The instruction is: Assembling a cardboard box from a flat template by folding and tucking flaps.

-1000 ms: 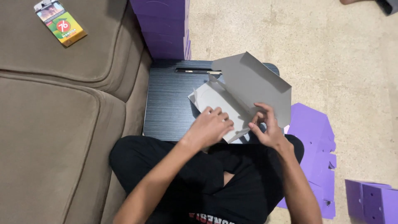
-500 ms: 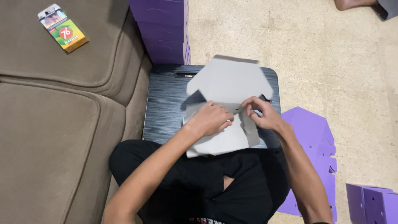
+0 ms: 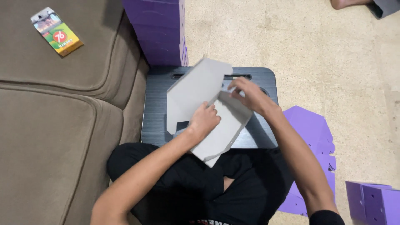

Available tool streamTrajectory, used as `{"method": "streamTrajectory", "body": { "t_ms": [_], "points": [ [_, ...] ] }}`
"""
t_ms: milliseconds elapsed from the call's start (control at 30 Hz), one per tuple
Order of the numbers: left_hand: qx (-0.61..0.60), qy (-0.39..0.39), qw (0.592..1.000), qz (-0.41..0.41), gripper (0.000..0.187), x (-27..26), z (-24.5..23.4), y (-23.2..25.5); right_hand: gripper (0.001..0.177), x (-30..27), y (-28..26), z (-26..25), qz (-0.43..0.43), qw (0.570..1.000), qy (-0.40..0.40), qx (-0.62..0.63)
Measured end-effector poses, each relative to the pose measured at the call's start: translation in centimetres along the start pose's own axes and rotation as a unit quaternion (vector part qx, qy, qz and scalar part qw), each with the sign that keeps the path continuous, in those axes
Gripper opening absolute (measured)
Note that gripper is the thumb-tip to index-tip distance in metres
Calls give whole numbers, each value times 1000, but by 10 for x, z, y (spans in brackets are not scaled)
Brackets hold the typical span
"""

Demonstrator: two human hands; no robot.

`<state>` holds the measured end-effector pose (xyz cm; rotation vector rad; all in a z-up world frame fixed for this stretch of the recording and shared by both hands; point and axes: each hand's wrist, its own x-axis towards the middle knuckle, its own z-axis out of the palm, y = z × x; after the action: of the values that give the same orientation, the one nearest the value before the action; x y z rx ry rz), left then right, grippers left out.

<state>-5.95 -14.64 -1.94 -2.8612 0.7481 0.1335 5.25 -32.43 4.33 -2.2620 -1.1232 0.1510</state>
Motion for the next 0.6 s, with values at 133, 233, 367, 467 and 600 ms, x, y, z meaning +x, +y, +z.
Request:
{"method": "streamTrajectory", "body": {
  "t_ms": [133,233,367,467,600],
  "points": [
    [-18,-78,997,-12,22,-18,-16,14,4,12,37,17,31,985,27,-165],
    [-15,-135,990,-42,23,-17,-9,23,6,18,25,27,6,964,51,-261],
    [-10,-119,993,-4,29,-20,-32,25,15,29,9,46,-53,984,44,-166],
    [11,-163,986,-24,39,-24,-42,20,25,31,9,63,-114,977,54,-171],
    [75,-240,967,-46,52,-34,-42,10,59,19,-16,48,-81,963,1,-257]
  ]
}}
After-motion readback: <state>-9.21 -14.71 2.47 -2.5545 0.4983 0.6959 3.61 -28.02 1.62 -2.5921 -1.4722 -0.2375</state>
